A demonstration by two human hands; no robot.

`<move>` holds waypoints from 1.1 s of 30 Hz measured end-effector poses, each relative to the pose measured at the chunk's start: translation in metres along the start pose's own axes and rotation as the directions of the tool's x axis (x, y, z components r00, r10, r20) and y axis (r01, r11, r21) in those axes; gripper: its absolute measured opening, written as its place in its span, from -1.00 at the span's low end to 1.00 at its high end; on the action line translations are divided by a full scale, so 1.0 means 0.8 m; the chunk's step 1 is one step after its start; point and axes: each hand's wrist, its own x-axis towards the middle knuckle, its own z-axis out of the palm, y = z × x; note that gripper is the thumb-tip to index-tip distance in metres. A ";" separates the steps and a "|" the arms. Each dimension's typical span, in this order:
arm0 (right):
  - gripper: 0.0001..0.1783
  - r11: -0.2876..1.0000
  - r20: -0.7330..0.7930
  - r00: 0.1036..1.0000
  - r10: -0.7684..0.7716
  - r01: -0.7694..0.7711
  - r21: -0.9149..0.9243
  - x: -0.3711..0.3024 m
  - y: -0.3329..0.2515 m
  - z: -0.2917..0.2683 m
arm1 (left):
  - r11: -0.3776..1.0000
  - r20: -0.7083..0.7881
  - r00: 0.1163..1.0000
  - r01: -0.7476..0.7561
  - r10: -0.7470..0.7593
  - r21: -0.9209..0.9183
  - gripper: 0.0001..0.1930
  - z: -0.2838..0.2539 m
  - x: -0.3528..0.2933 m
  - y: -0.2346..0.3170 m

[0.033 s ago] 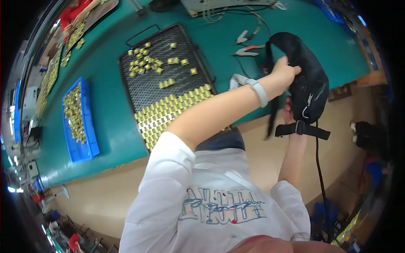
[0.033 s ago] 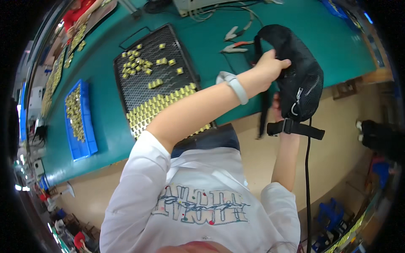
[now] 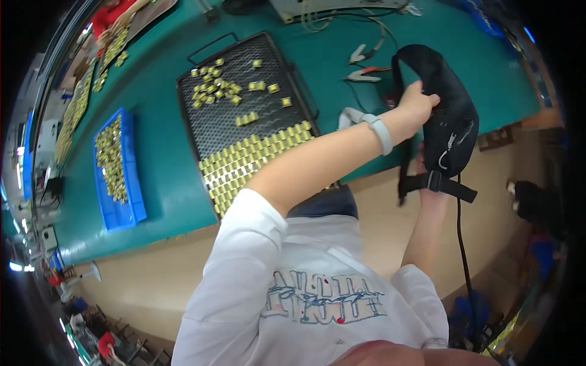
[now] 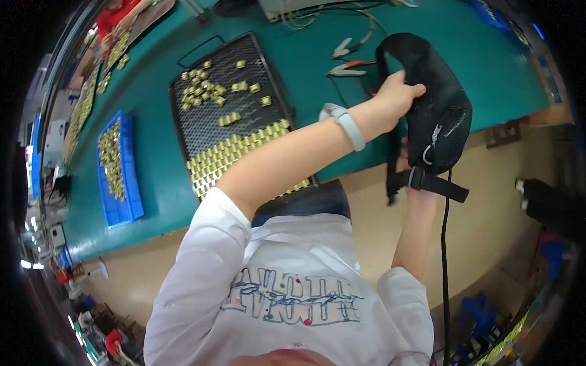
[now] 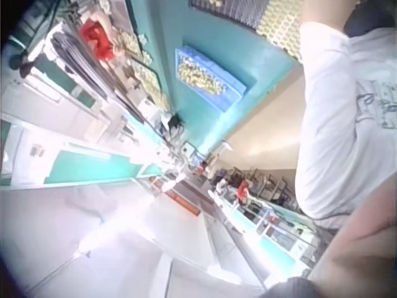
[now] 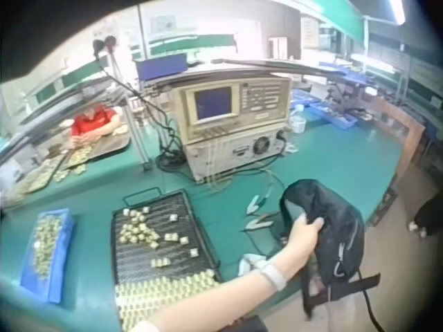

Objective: Manually picking up small yellow electronic components from a bin and placing them into a grid-like assembly tray.

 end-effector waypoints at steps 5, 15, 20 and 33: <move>-0.28 0.918 0.494 0.796 -0.348 0.396 0.009 -0.032 0.015 0.002 | 0.970 -0.105 0.972 0.192 -0.209 -0.146 -0.66 -0.010 -0.026 0.019; -0.24 0.909 0.097 0.941 -0.323 0.337 -0.244 -0.013 0.026 0.036 | 0.750 0.075 0.954 0.177 -0.289 0.637 -0.69 -0.053 -0.162 0.042; -0.48 0.806 0.010 0.826 -0.563 0.552 -0.213 0.039 0.013 0.048 | 0.746 0.167 0.961 0.056 -0.221 0.664 -0.55 -0.042 -0.210 0.046; -0.29 0.572 0.149 0.942 -0.301 0.304 -0.762 -0.005 0.041 0.043 | 0.628 0.408 0.778 -0.023 -0.478 0.778 -0.59 -0.083 -0.289 0.120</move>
